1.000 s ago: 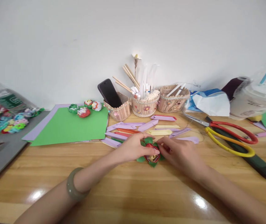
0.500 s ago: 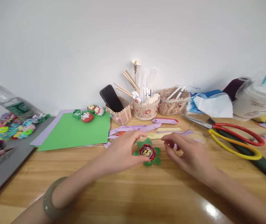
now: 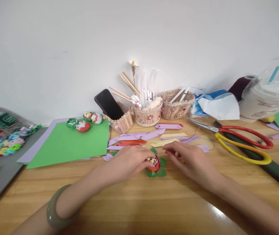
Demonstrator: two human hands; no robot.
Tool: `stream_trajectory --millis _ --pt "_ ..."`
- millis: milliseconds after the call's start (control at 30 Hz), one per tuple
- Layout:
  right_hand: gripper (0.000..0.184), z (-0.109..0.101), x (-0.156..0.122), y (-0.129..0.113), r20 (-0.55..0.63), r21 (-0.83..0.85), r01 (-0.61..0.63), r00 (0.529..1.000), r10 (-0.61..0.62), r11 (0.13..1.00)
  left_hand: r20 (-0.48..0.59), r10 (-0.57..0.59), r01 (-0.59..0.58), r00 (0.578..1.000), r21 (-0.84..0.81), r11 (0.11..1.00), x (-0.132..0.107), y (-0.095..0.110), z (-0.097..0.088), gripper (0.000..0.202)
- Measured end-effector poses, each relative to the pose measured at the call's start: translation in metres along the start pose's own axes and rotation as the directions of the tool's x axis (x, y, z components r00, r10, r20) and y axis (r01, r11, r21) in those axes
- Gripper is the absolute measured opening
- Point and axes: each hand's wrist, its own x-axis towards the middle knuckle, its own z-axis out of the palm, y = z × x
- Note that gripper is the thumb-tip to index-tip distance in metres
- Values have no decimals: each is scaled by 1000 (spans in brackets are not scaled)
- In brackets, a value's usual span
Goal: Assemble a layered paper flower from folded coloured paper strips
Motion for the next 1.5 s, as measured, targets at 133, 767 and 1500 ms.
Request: stream_trajectory --millis 133,767,1500 --pt "18 3 1 1 62 10 -24 998 23 1000 22 16 -15 1000 -32 999 3 -3 -4 24" --pt "26 14 8 -1 114 189 -76 992 55 979 -131 -377 283 917 -452 846 -7 -11 25 29" --pt "28 8 18 -26 67 175 36 997 -48 984 -124 -585 109 801 -932 346 -30 -4 27 24"
